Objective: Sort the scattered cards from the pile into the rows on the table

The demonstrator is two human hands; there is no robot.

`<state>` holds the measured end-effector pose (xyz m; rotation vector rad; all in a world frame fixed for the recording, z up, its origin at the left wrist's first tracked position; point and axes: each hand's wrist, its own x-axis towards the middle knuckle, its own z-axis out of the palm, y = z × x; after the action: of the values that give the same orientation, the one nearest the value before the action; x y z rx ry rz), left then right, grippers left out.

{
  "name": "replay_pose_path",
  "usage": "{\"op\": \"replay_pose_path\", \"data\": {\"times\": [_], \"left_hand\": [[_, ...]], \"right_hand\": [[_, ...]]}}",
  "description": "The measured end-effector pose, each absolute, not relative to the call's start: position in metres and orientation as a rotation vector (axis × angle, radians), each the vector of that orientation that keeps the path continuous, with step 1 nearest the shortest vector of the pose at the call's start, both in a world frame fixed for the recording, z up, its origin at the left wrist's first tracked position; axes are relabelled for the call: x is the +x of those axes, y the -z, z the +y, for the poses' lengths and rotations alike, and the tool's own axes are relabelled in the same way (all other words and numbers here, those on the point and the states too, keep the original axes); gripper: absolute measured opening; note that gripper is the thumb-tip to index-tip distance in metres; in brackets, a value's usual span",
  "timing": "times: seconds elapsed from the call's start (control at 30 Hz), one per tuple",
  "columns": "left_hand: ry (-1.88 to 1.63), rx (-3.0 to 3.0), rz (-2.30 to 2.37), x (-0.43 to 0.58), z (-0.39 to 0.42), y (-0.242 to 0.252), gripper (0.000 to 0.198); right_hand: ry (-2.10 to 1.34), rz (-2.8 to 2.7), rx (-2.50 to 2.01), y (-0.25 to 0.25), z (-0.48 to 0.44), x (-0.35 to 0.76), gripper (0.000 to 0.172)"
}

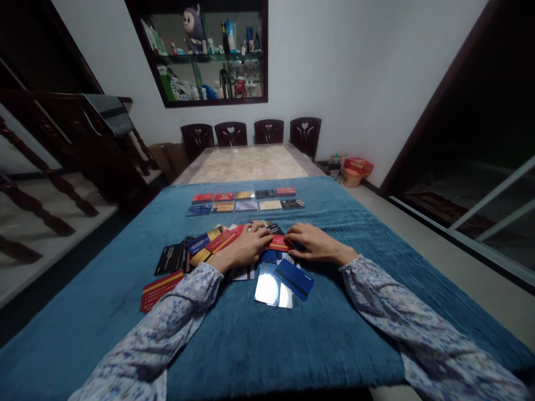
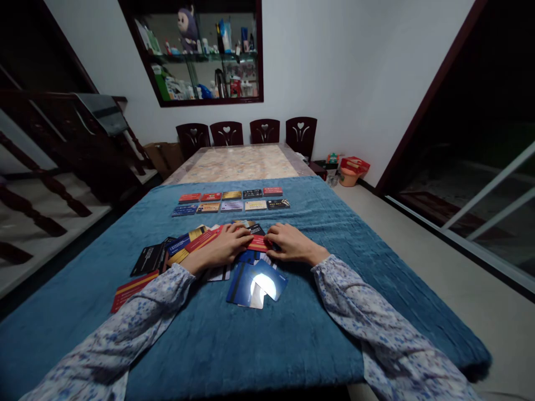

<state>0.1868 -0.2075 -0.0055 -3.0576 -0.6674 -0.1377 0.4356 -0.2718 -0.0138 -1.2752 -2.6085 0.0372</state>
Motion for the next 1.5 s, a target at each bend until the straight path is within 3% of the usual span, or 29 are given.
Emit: {"op": "replay_pose_path", "data": {"times": [0.37,0.9,1.27,1.5], "left_hand": [[0.328,-3.114,-0.51,0.183,-0.203,0.007,0.021],[0.646,-3.151,-0.479,0.198,-0.19,0.011,0.025],[0.841,-3.202,-0.522,0.205,-0.18,0.014,0.025],[0.855,-3.175,-0.561,0.208,-0.179,0.018,0.027]], "right_hand": [[0.034,-2.572,-1.217,0.016,-0.272,0.443,0.023],[0.094,-2.389,-1.116,0.027,-0.264,0.457,0.036],[0.253,-2.23,-1.193,0.044,-0.254,0.461,0.027],[0.255,-2.208,-1.332,0.043,-0.258,0.456,0.033]]}}
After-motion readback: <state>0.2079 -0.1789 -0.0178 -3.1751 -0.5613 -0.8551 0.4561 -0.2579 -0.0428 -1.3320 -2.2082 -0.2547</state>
